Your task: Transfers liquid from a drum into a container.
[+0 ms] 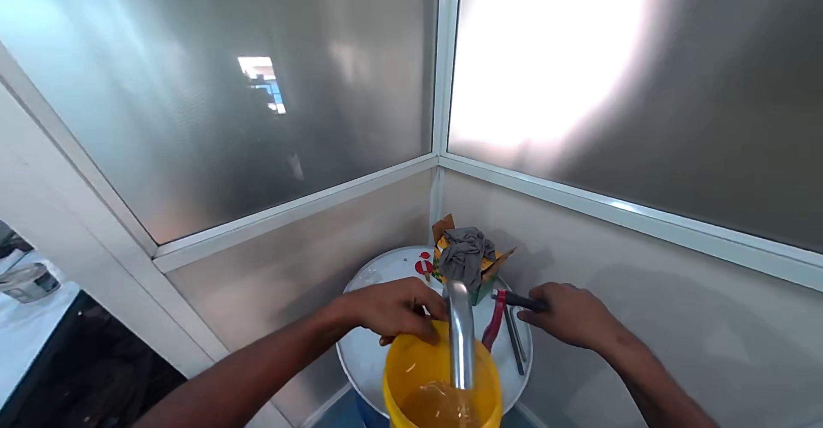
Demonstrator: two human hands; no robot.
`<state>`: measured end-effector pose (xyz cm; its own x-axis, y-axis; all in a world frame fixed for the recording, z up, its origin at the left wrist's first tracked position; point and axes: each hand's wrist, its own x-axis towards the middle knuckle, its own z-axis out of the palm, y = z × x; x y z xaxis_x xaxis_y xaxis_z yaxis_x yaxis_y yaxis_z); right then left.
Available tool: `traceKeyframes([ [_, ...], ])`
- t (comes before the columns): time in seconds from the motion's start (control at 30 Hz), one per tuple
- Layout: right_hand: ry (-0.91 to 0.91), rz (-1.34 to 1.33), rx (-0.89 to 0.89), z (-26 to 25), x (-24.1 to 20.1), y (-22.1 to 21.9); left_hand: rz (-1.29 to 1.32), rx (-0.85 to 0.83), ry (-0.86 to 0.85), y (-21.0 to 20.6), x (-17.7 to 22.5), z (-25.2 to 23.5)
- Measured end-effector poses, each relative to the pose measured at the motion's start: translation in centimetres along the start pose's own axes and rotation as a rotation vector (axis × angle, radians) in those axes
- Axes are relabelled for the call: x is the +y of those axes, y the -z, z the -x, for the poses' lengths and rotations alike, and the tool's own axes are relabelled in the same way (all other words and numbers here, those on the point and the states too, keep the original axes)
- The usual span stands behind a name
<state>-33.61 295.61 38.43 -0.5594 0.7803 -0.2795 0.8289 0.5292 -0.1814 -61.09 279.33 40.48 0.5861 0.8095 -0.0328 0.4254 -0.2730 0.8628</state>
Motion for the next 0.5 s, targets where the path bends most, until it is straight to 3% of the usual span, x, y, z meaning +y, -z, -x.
traceKeyframes([
  [0.13,-0.034,0.027,0.089,0.8,-1.1,-0.3,0.000,0.034,-0.029,-0.3,-0.1,0.1],
  [0.3,0.183,0.212,0.667,-0.1,-1.4,-4.8,-0.031,0.061,-0.044,-0.3,-0.3,0.3],
  [0.33,0.162,0.237,0.674,-1.0,-1.4,-4.9,-0.038,0.064,-0.052,-0.3,-0.4,0.3],
  [0.43,-0.085,0.182,0.234,-5.0,-2.3,-3.2,-0.054,0.077,-0.100,-0.5,-0.6,0.4],
  [0.5,-0.117,0.141,0.107,-9.1,-1.4,-5.0,-0.066,0.091,-0.128,-0.5,-0.8,0.5],
])
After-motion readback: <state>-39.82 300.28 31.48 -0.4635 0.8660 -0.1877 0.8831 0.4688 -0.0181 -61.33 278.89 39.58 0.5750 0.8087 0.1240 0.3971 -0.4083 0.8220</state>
